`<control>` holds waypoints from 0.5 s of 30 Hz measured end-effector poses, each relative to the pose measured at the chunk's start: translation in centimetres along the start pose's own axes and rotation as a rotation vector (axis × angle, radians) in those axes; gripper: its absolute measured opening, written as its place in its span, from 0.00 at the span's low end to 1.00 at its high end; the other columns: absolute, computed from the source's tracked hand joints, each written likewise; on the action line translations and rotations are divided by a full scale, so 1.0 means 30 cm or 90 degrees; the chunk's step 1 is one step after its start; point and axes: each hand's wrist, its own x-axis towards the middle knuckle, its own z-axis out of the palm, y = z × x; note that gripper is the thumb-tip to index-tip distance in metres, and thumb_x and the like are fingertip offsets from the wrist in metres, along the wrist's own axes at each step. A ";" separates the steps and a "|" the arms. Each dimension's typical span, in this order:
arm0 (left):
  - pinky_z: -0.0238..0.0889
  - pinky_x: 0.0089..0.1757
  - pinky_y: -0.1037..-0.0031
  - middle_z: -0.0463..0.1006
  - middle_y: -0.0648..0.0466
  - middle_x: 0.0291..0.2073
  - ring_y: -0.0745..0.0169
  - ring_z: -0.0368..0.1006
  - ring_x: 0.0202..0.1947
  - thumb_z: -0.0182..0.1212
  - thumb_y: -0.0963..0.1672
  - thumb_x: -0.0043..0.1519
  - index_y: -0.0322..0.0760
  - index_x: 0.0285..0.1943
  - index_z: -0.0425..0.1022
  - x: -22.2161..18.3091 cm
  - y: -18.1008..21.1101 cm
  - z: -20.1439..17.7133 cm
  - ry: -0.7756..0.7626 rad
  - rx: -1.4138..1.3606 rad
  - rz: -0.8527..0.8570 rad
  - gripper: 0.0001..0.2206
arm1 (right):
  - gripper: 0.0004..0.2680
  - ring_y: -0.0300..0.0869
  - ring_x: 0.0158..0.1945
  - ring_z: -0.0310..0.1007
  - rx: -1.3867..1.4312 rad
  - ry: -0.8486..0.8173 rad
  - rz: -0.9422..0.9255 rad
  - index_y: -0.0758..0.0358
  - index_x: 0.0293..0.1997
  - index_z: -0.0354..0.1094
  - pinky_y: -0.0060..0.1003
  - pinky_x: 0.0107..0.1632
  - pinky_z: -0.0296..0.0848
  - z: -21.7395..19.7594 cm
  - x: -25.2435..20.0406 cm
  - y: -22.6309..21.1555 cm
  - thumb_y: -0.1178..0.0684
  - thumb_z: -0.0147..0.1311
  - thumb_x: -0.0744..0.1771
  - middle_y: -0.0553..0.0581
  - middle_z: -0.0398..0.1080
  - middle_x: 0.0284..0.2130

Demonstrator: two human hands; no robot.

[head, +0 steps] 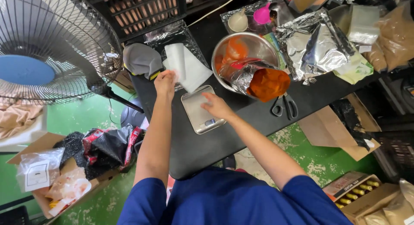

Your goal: The person portions a red sauce from a bowl into plastic pouches using a spoon, weighs each pouch on a digital scale, and seals the pouches.

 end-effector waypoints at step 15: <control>0.70 0.53 0.77 0.75 0.56 0.42 0.63 0.75 0.50 0.67 0.37 0.62 0.41 0.48 0.66 -0.411 0.167 -0.142 0.046 -0.205 -0.085 0.13 | 0.36 0.60 0.78 0.41 0.622 0.028 0.256 0.71 0.79 0.30 0.49 0.75 0.54 0.073 0.372 -0.107 0.60 0.60 0.67 0.75 0.29 0.76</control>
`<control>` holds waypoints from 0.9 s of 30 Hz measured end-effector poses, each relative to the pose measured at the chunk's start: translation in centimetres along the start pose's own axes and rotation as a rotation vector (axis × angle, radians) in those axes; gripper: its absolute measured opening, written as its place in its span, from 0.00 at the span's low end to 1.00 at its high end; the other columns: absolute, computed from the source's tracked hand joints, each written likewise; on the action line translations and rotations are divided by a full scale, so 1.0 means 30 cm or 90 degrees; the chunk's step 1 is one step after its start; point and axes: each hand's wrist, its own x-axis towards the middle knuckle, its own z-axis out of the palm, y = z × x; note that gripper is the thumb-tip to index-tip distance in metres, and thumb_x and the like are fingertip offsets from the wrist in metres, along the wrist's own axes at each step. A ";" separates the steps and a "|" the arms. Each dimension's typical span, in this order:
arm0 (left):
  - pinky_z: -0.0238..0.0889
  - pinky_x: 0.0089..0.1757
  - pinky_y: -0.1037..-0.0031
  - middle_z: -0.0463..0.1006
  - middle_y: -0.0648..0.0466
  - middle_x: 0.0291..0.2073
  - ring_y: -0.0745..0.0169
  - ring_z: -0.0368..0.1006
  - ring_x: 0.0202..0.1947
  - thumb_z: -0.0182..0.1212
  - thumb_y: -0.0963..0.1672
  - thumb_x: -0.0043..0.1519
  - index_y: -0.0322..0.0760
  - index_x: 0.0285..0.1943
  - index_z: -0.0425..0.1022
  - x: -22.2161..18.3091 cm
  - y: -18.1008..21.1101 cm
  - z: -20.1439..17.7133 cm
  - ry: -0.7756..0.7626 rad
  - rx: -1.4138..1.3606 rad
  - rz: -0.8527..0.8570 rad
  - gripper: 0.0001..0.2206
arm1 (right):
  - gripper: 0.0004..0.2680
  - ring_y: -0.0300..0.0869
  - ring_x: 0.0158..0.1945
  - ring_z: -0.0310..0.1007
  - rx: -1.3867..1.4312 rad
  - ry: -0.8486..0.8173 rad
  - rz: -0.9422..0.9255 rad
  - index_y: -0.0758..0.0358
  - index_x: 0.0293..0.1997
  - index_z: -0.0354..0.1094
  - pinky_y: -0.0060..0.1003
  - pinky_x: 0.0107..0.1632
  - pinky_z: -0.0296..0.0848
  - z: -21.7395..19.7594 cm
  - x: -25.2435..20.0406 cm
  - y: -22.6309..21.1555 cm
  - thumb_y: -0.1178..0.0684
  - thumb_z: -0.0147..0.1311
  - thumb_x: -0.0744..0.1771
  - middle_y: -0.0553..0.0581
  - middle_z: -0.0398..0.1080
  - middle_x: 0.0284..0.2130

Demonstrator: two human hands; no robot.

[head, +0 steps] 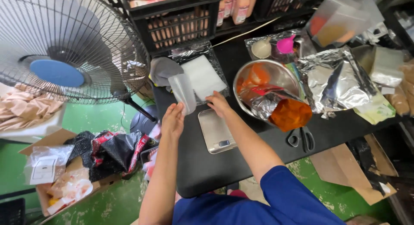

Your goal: The person portions a red sauce from a bowl into plastic pouches using a spoon, weighs each pouch on a digital scale, and seals the pouches.

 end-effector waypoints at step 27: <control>0.80 0.38 0.64 0.72 0.47 0.59 0.44 0.81 0.39 0.52 0.40 0.66 0.34 0.50 0.71 -0.626 -0.368 0.036 0.077 0.958 0.778 0.06 | 0.10 0.41 0.23 0.76 -0.222 -0.176 -0.088 0.71 0.37 0.76 0.38 0.27 0.79 -0.071 -0.542 0.178 0.59 0.46 0.70 0.58 0.74 0.24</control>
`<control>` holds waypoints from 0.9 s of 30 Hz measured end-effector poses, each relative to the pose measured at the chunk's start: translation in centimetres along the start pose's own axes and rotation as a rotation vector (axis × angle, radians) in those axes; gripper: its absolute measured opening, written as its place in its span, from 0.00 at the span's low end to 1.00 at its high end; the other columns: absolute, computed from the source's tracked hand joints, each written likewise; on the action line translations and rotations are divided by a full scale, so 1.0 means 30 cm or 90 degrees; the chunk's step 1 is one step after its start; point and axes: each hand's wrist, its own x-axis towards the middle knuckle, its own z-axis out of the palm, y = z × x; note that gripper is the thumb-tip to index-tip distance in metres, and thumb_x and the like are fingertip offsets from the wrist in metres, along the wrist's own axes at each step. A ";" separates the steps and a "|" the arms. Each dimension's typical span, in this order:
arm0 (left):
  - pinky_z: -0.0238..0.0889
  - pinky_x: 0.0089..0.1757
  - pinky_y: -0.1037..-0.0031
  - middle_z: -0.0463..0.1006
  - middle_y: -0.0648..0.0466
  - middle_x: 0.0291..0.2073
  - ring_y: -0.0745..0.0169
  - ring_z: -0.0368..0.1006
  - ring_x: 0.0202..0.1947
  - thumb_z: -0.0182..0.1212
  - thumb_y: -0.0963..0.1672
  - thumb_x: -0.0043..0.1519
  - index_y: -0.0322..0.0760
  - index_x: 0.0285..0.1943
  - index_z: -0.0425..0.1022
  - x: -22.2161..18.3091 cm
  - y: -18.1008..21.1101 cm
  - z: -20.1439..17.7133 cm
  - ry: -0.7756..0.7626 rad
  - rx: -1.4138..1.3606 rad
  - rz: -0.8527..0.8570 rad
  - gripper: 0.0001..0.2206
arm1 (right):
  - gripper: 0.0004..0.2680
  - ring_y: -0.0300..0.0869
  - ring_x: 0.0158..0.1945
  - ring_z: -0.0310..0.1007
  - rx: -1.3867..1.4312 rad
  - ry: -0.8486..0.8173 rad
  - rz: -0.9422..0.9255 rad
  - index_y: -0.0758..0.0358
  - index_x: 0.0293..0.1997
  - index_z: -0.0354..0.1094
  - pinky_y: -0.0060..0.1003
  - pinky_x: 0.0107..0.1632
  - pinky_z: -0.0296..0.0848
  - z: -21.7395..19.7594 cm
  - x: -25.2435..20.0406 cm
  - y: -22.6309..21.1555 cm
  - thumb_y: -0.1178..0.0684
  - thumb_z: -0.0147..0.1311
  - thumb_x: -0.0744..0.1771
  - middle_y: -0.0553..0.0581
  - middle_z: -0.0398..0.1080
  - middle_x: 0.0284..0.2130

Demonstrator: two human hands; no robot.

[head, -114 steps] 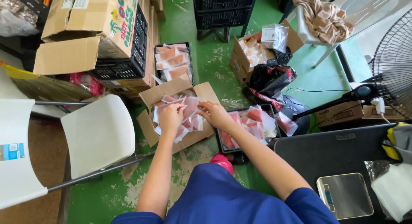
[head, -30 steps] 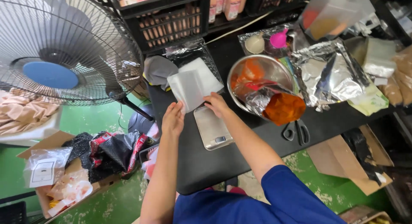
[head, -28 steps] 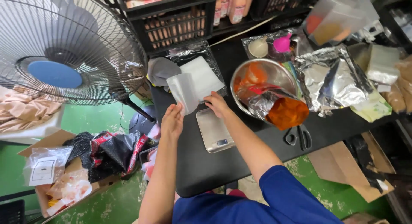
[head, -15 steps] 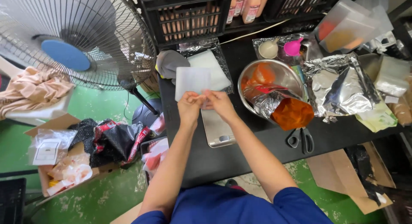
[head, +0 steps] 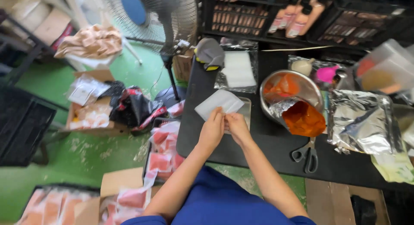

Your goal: The person portions a red sauce from a bowl into plastic pouches using a spoon, weighs each pouch on a digital scale, and seals the pouches.

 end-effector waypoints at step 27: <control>0.75 0.33 0.52 0.78 0.42 0.29 0.31 0.80 0.32 0.53 0.45 0.63 0.40 0.41 0.64 0.032 -0.034 -0.073 -0.230 0.086 -0.126 0.06 | 0.05 0.46 0.45 0.72 -0.731 0.068 -0.899 0.60 0.38 0.69 0.40 0.48 0.71 -0.075 -0.184 -0.045 0.60 0.62 0.64 0.51 0.67 0.35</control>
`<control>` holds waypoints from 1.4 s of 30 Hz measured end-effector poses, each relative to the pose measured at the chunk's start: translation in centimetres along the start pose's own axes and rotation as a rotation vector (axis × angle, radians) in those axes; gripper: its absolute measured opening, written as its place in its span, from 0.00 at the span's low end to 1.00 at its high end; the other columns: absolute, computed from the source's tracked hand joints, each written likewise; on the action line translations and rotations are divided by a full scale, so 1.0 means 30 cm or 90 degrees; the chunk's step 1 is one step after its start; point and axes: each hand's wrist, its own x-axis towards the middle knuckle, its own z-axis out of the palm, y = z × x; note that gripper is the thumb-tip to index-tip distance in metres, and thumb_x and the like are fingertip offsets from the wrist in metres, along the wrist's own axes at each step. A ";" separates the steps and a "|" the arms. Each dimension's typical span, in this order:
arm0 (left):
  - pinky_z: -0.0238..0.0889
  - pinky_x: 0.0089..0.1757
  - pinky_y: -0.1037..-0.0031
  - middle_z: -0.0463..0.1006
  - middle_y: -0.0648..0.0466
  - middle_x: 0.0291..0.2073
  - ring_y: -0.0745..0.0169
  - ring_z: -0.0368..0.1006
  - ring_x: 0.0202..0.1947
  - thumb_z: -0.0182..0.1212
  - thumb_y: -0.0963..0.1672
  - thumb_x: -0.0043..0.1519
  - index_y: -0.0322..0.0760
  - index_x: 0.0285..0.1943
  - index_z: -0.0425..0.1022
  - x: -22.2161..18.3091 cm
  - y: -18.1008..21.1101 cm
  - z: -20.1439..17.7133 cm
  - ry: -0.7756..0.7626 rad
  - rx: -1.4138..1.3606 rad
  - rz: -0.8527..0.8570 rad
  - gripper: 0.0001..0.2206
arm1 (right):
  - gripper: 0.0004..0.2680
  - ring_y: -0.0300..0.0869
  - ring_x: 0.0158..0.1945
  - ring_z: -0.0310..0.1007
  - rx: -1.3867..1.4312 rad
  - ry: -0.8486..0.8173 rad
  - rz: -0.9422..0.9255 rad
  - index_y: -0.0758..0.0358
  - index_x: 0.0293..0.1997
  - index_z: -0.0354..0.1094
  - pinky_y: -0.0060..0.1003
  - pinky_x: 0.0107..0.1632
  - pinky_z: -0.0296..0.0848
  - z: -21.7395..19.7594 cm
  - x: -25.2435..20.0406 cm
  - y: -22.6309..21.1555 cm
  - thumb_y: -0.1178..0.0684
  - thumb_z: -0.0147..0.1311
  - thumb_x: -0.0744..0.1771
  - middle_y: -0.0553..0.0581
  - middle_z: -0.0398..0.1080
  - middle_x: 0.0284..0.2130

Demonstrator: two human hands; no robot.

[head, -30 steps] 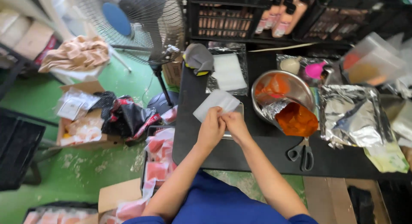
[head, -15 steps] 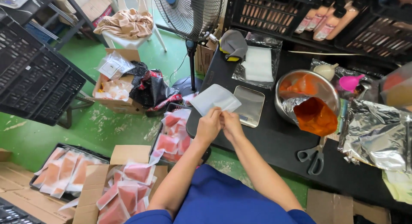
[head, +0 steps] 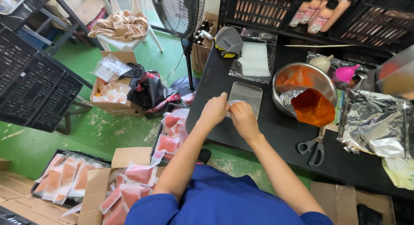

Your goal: The person portions a red sauce from a bowl into plastic pouches using a spoon, weighs each pouch on a digital scale, and seals the pouches.

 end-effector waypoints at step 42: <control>0.80 0.43 0.61 0.81 0.42 0.38 0.56 0.81 0.40 0.62 0.40 0.64 0.20 0.48 0.77 0.300 0.348 0.057 -0.636 -1.128 0.049 0.10 | 0.23 0.64 0.46 0.78 0.756 0.414 0.790 0.58 0.72 0.57 0.55 0.46 0.83 -0.725 -0.235 -0.033 0.66 0.53 0.67 0.72 0.67 0.61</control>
